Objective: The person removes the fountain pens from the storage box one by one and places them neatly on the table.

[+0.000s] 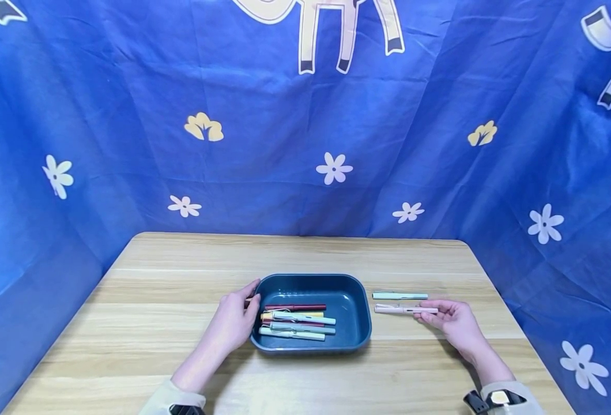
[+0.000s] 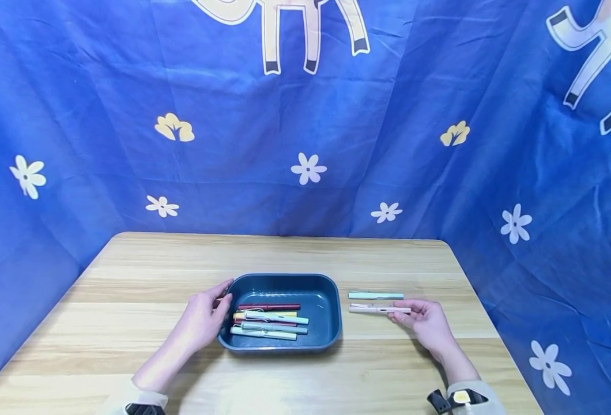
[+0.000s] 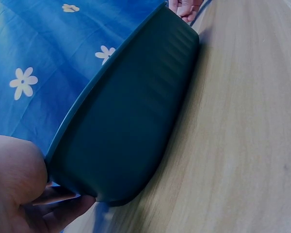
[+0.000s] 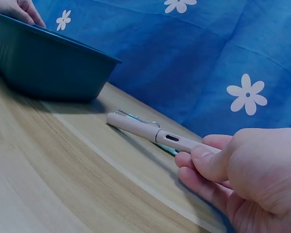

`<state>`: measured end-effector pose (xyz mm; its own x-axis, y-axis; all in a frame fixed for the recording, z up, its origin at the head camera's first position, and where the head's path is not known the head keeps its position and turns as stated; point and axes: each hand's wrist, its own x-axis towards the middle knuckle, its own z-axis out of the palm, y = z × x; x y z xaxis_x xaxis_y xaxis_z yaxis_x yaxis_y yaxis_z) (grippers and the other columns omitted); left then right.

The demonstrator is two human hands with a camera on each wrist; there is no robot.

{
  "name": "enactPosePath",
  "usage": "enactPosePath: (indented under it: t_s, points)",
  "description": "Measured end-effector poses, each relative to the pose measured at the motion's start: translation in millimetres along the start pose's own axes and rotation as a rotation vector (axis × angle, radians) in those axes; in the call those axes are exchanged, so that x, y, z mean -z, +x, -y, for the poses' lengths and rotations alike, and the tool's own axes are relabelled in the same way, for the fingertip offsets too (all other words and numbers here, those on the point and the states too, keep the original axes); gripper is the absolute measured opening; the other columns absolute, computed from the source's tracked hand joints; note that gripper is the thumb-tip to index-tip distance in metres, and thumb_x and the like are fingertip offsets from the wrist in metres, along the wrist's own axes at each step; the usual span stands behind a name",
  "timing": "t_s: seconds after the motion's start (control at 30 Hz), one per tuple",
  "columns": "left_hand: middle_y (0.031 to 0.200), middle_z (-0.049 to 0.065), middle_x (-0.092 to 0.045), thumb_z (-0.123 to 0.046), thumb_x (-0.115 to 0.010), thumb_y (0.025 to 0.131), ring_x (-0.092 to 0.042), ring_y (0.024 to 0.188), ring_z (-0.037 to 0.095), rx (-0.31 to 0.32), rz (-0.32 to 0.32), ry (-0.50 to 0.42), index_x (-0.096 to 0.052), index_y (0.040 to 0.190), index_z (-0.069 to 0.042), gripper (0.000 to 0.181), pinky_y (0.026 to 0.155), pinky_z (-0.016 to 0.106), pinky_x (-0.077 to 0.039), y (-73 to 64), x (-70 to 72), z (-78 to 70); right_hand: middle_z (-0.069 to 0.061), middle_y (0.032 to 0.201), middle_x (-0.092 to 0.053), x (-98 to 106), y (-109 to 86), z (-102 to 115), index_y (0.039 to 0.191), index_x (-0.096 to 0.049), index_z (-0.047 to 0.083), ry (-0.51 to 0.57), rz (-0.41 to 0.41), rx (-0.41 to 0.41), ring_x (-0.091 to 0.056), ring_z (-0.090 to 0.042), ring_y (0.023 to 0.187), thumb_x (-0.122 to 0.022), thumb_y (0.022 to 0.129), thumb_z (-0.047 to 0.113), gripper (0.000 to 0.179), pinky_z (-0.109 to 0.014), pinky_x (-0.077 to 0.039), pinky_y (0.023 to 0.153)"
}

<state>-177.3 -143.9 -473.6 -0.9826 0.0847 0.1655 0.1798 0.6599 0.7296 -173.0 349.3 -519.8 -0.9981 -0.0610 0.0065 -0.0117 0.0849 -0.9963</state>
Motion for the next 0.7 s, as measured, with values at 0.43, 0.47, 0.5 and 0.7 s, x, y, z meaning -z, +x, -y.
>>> enactPosePath:
  t_s: [0.43, 0.47, 0.5, 0.7]
  points:
    - [0.137, 0.029, -0.064, -0.014, -0.057, 0.109, -0.068, 0.119, 0.034, -0.010, -0.011, 0.005, -0.055, 0.150, 0.006, 0.046, 0.101, 0.053, -0.054, -1.6, 0.0, -0.8, -0.027, 0.102, -0.075, 2.9, 3.9, 0.1, 0.114, -0.073, -0.014, -0.259, -0.009, 0.081, -0.076, -0.016, 0.087, -0.076, 0.090, -0.013, 0.024, -0.027, -0.062, 0.077]
    - [0.137, 0.029, -0.064, -0.014, -0.057, 0.109, -0.068, 0.119, 0.034, -0.011, -0.012, 0.008, -0.055, 0.150, 0.006, 0.046, 0.101, 0.053, -0.054, -1.8, 0.1, -0.7, -0.024, 0.101, -0.076, 2.8, 4.0, -0.5, 0.112, -0.076, -0.011, -0.307, -0.021, 0.100, -0.074, -0.014, 0.084, -0.077, 0.089, -0.011, 0.022, -0.025, -0.062, 0.073]
    - [0.137, 0.028, -0.064, -0.014, -0.057, 0.109, -0.068, 0.119, 0.034, -0.010, -0.011, 0.012, -0.055, 0.150, 0.006, 0.046, 0.101, 0.053, -0.055, -1.9, 0.1, -0.9, -0.021, 0.101, -0.077, 2.5, 4.3, -1.1, 0.109, -0.078, -0.008, -0.356, -0.036, 0.122, -0.072, -0.012, 0.082, -0.079, 0.089, -0.009, 0.021, -0.024, -0.060, 0.070]
    - [0.139, 0.027, -0.063, -0.017, -0.057, 0.109, -0.067, 0.120, 0.032, 0.005, 0.000, 0.020, -0.054, 0.151, 0.004, 0.047, 0.101, 0.052, -0.055, 0.2, -0.3, -0.1, -0.010, 0.103, -0.077, 0.4, 7.3, -4.3, 0.101, -0.083, 0.002, -0.554, -0.088, 0.282, -0.066, -0.009, 0.086, -0.082, 0.086, -0.008, 0.018, -0.022, -0.055, 0.068]
